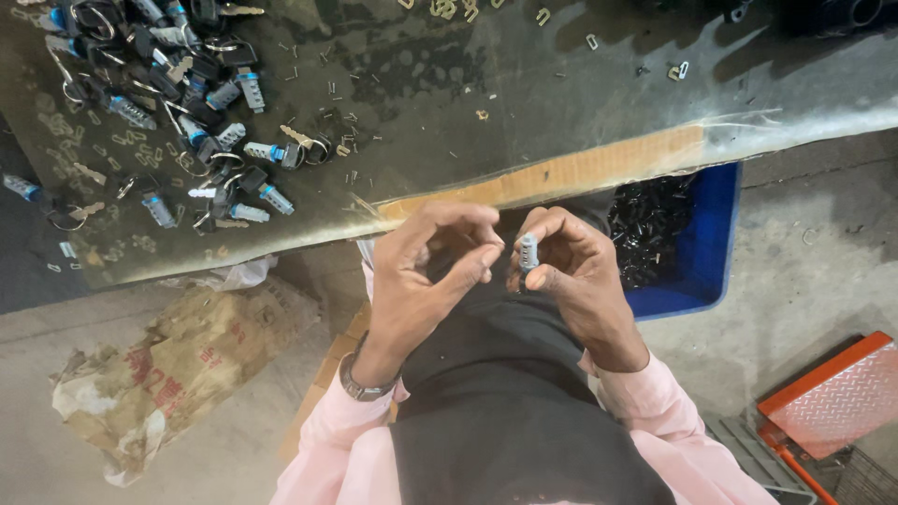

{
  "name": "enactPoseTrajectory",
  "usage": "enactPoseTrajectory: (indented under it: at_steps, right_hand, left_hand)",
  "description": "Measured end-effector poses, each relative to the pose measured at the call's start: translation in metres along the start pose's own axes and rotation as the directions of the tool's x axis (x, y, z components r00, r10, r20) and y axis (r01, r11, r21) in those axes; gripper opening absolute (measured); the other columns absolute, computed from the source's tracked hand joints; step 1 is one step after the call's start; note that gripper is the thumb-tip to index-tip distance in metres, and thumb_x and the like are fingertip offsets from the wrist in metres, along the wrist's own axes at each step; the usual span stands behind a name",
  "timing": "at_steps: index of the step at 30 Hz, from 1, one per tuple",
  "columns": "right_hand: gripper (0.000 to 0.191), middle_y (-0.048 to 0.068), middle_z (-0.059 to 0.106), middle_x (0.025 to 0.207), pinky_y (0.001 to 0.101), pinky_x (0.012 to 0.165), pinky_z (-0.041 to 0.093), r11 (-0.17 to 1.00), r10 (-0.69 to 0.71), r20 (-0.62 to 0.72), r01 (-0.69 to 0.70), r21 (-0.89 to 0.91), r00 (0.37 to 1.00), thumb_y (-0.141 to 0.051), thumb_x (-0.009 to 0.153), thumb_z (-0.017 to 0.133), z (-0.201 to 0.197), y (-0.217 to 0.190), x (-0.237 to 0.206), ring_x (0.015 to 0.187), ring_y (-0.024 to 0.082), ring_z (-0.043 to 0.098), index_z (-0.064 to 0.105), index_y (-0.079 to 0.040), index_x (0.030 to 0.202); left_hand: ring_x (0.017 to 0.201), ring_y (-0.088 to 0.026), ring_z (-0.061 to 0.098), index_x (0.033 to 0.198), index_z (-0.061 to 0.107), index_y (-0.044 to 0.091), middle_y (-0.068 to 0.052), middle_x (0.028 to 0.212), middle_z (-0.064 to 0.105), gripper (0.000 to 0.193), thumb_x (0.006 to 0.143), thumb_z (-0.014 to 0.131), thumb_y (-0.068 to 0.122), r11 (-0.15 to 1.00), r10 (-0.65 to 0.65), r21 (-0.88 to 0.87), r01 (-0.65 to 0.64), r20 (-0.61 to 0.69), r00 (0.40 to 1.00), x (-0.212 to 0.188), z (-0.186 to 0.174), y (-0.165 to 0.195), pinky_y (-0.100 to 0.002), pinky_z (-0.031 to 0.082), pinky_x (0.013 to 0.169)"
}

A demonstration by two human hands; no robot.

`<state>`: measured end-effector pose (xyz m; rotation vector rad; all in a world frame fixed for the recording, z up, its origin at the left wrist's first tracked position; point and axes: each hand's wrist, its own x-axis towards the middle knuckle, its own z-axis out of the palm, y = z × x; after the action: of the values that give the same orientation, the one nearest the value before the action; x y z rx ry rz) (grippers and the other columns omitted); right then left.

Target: The person sits at a workbench assembling padlock components. They pick up a lock body, insert a small metal retaining clip into it, and use a black cylindrical punch tool to press the clip into place, then set the assembled lock aside and repeat with the next lock body.

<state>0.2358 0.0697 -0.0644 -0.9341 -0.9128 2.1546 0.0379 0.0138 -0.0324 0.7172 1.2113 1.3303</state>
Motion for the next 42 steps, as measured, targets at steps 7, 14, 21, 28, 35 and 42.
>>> enactPoseTrajectory:
  at_steps: [7,14,21,28,35,42]
  right_hand:
    - [0.025,0.007,0.060,0.103,0.0321,0.082,0.055,1.000,-0.029,-0.017,0.029,-0.005,0.999,-0.016,0.094,0.080,0.009,-0.010,0.001,0.092,0.017,0.064,0.063,-0.001,0.106]
    - [0.038,0.006,0.058,0.109,0.0311,0.092,0.050,0.996,-0.091,-0.038,0.090,-0.024,0.995,-0.033,0.106,0.067,0.014,-0.016,-0.007,0.100,0.014,0.059,0.063,0.002,0.121]
    - [0.037,0.007,0.062,0.107,0.0350,0.079,0.059,0.991,-0.063,-0.079,0.072,0.114,0.995,-0.025,0.096,0.081,0.005,-0.003,-0.010,0.095,0.017,0.067,0.061,-0.003,0.118]
    - [0.026,0.007,0.061,0.101,0.0330,0.075,0.057,0.985,-0.119,-0.061,0.125,0.117,0.991,-0.017,0.098,0.079,0.004,-0.001,-0.012,0.089,0.019,0.068,0.059,-0.005,0.109]
    - [0.022,0.008,0.061,0.104,0.0293,0.077,0.056,0.988,-0.152,-0.112,0.149,-0.036,0.982,-0.007,0.096,0.078,-0.003,0.001,-0.014,0.090,0.015,0.065,0.060,0.000,0.106]
    - [0.018,0.010,0.065,0.099,0.0250,0.076,0.052,0.930,-0.225,-0.052,0.198,-0.311,0.973,-0.001,0.088,0.081,-0.018,-0.009,-0.014,0.089,0.014,0.063,0.065,0.004,0.095]
  left_hand:
    - [0.093,-0.008,0.065,0.111,0.067,0.001,-0.004,0.105,0.068,0.015,0.098,0.072,-0.006,0.981,0.112,0.156,-0.117,0.040,0.993,0.001,0.001,0.002,-0.022,0.054,0.082]
    - [0.087,-0.008,0.070,0.109,0.069,0.001,-0.003,0.102,0.072,0.017,0.094,0.072,-0.005,0.985,0.081,0.158,-0.077,-0.023,0.996,0.003,0.010,0.008,-0.023,0.056,0.078]
    - [0.095,-0.015,0.072,0.109,0.071,0.004,-0.006,0.107,0.073,0.021,0.091,0.076,-0.006,0.870,0.286,0.403,-0.283,0.055,0.957,0.005,0.014,0.018,-0.026,0.057,0.084]
    - [0.094,-0.019,0.071,0.108,0.070,0.008,-0.004,0.104,0.072,0.024,0.089,0.080,-0.003,0.713,0.444,0.568,-0.411,0.087,0.892,0.007,0.026,0.021,-0.030,0.056,0.084]
    - [0.092,-0.020,0.071,0.108,0.069,0.007,-0.004,0.102,0.072,0.026,0.088,0.082,-0.003,0.562,0.536,0.652,-0.509,0.182,0.825,0.012,0.031,0.020,-0.033,0.053,0.082]
    - [0.088,-0.012,0.072,0.117,0.069,0.008,-0.001,0.096,0.074,0.035,0.085,0.082,0.005,0.890,0.156,0.419,-0.181,0.094,0.983,0.014,0.025,0.016,-0.025,0.055,0.081]
